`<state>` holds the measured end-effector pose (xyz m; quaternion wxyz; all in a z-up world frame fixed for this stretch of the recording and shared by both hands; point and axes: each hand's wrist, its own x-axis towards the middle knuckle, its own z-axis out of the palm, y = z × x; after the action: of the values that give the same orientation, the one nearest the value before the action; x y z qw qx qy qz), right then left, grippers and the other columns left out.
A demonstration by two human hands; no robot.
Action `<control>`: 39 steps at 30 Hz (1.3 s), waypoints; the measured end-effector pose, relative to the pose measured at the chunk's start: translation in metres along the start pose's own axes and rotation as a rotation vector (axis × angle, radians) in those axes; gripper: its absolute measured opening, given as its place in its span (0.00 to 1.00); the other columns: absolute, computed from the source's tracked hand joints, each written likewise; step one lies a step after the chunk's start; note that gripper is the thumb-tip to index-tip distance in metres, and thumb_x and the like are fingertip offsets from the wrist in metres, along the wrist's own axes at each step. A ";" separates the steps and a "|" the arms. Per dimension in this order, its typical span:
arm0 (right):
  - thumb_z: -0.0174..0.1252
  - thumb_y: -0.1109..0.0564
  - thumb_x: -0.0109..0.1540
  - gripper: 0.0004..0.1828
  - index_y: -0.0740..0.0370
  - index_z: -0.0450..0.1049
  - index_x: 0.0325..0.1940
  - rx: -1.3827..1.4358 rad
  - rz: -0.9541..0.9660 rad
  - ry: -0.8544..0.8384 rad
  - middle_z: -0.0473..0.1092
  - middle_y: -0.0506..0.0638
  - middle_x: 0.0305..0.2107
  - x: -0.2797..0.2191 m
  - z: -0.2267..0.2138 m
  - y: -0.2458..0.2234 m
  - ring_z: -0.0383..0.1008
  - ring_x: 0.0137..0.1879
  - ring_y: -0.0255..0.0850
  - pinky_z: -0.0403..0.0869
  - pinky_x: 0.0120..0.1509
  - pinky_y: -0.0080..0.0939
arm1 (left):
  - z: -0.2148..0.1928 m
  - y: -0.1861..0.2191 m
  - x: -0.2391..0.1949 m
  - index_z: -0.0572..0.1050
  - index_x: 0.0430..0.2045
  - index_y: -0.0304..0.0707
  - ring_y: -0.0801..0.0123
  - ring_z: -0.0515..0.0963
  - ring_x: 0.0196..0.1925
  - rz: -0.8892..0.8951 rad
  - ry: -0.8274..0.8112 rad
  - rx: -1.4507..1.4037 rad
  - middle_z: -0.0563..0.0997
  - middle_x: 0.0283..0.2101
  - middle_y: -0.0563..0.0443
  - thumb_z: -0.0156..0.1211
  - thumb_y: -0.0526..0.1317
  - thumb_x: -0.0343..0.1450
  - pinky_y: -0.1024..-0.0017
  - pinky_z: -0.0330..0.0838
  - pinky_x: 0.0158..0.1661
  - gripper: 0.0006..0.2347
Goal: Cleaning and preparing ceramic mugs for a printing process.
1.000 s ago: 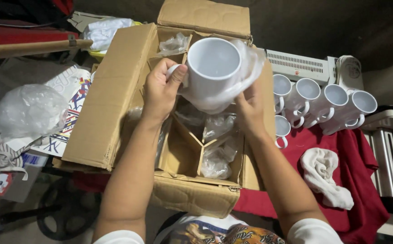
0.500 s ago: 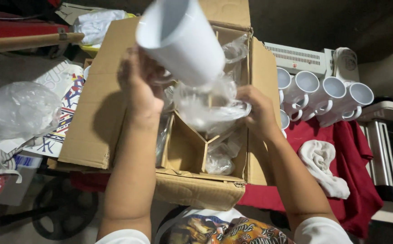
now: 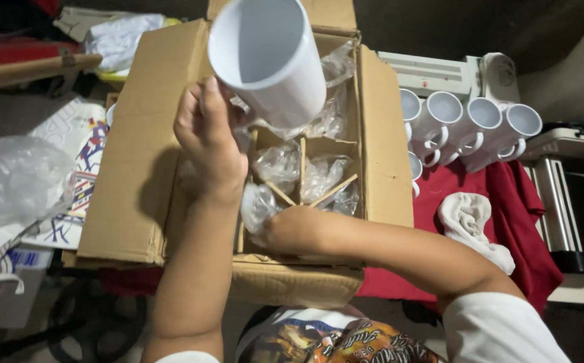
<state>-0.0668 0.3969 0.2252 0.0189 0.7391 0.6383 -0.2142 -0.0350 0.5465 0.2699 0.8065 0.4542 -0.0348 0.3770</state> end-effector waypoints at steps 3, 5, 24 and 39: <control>0.54 0.53 0.67 0.13 0.61 0.76 0.51 0.015 0.067 -0.111 0.78 0.59 0.44 0.016 0.050 0.009 0.80 0.47 0.53 0.78 0.48 0.53 | -0.008 -0.010 -0.012 0.66 0.27 0.39 0.81 0.67 0.26 0.061 -0.105 0.182 0.70 0.25 0.59 0.58 0.41 0.81 0.77 0.67 0.29 0.13; 0.54 0.52 0.67 0.16 0.60 0.75 0.55 0.021 0.074 -0.025 0.76 0.61 0.44 0.004 0.028 -0.003 0.79 0.44 0.55 0.78 0.46 0.54 | -0.003 0.004 -0.018 0.66 0.25 0.38 0.77 0.67 0.24 0.217 -0.179 0.454 0.69 0.24 0.57 0.59 0.41 0.79 0.74 0.64 0.27 0.13; 0.71 0.57 0.58 0.45 0.65 0.56 0.74 0.797 0.212 1.273 0.61 0.58 0.68 -0.278 0.091 0.086 0.61 0.74 0.50 0.59 0.79 0.47 | 0.161 -0.012 -0.147 0.69 0.24 0.37 0.56 0.70 0.24 0.674 -0.916 0.645 0.69 0.23 0.48 0.70 0.38 0.69 0.60 0.68 0.29 0.12; 0.66 0.54 0.60 0.27 0.67 0.72 0.62 1.099 0.349 0.922 0.73 0.57 0.57 -0.412 0.313 0.239 0.72 0.65 0.45 0.68 0.70 0.47 | 0.260 -0.207 -0.287 0.73 0.24 0.32 0.71 0.69 0.23 -0.345 -0.434 0.904 0.73 0.19 0.50 0.65 0.41 0.73 0.70 0.66 0.26 0.12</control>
<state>0.0310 -0.1269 0.0227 -0.5907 0.7476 0.2551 -0.1645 -0.0327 0.1206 0.1611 0.5547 0.8233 0.0405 0.1136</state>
